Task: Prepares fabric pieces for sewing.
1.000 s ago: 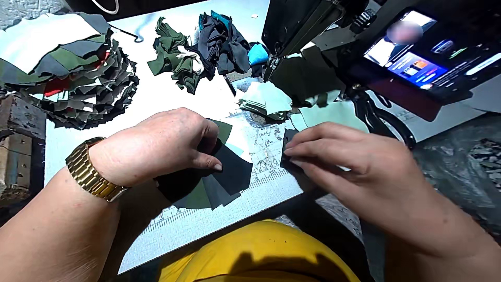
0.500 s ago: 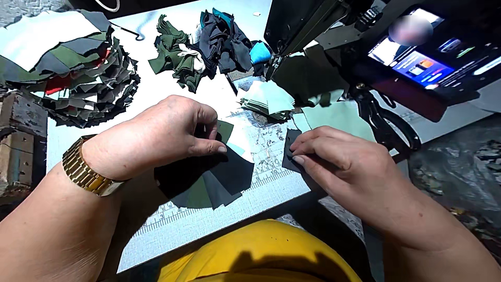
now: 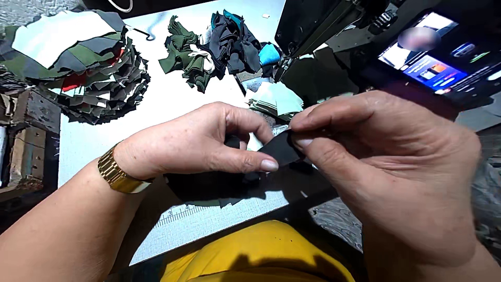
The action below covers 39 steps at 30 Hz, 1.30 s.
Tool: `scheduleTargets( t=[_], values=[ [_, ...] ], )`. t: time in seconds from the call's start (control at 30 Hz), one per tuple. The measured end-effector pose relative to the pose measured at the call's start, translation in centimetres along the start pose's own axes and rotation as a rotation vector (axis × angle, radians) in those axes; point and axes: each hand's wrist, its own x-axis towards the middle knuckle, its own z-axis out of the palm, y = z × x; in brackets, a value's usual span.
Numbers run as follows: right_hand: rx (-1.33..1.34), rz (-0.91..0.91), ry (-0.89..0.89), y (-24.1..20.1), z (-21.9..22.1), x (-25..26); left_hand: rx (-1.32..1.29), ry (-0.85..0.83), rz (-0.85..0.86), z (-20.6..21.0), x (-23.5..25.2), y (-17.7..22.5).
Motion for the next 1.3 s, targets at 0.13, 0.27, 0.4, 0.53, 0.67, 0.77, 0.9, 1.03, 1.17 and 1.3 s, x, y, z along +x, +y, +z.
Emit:
scheduleTargets(
  t=[0.13,0.27,0.4,0.53,0.67,0.77,0.9,1.03,1.17,1.3],
  values=[
    [0.021,0.078,0.064,1.0,1.2,-0.6,0.067,-0.053,-0.033,-1.0,-0.3,-0.4],
    [-0.079,0.138,0.071,2.0,2.2,-1.8,0.157,-0.058,-0.092,-1.7,-0.6,-0.9],
    [-0.225,0.153,0.063,3.1,3.2,-3.1,0.298,-0.049,-0.128,-1.8,-0.5,-1.5],
    [-0.362,0.116,0.030,3.8,3.8,-3.5,0.449,-0.012,-0.159,-1.7,-0.3,-2.2],
    [-0.503,0.036,-0.022,3.9,4.2,-3.4,0.575,0.006,-0.230,-1.5,-0.3,-2.4],
    [-0.606,-0.014,-0.067,4.0,4.4,-3.3,0.631,0.019,-0.261,-1.5,-0.2,-2.7],
    [-0.657,0.003,-0.144,4.0,4.1,-3.2,0.743,0.021,-0.377,-1.0,0.1,-2.1],
    [-0.558,0.111,-0.207,3.4,2.3,-2.6,0.777,0.084,-0.373,-1.2,-0.1,-1.7],
    [-0.525,0.050,-0.120,3.0,1.7,-2.4,0.796,0.113,-0.349,-1.3,-0.5,-1.1],
    [-0.560,-0.010,-0.216,3.4,2.6,-3.0,0.830,0.063,-0.395,-0.9,-0.3,-1.0]
  ],
)
